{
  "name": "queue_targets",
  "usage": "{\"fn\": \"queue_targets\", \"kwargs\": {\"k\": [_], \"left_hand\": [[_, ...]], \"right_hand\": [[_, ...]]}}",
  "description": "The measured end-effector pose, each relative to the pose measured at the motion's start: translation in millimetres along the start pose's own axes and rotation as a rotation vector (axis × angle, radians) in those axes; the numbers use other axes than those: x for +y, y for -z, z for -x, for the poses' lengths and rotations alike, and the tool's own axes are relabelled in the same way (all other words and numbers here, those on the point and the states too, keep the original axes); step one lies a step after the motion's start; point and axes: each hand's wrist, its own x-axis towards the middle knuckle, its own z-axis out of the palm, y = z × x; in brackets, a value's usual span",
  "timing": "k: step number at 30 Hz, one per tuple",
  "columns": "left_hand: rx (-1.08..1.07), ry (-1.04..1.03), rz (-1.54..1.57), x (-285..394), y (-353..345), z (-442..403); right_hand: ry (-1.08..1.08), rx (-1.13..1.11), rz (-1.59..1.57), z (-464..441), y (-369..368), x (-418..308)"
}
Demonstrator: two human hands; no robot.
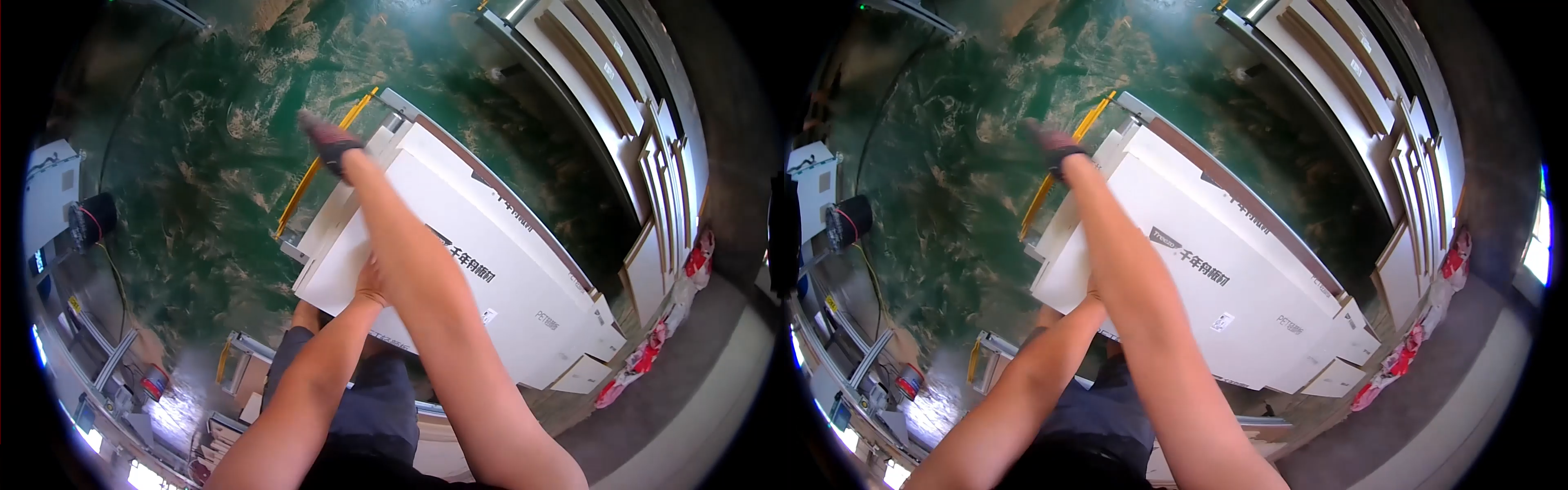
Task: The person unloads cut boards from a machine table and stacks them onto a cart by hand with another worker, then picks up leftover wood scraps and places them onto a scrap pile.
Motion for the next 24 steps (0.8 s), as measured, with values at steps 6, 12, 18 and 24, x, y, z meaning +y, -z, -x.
{"fn": "queue_targets", "kwargs": {"k": [6, 12, 18, 24], "left_hand": [[0.117, -0.348, -0.840, -40, -20, -5], [0.245, -0.302, -0.656, -3, 8, -4], [0.102, -0.297, -0.752, -3, -5, 5], [0.061, -0.273, -0.481, 13, 25, 8]], "right_hand": [[0.515, 0.658, 0.080, 63, -40, 24], [-0.270, 0.968, 0.392, 111, -43, 206], [0.112, 0.266, 0.170, 14, -120, -20], [0.737, 0.378, -0.138, 85, -102, -68]]}}
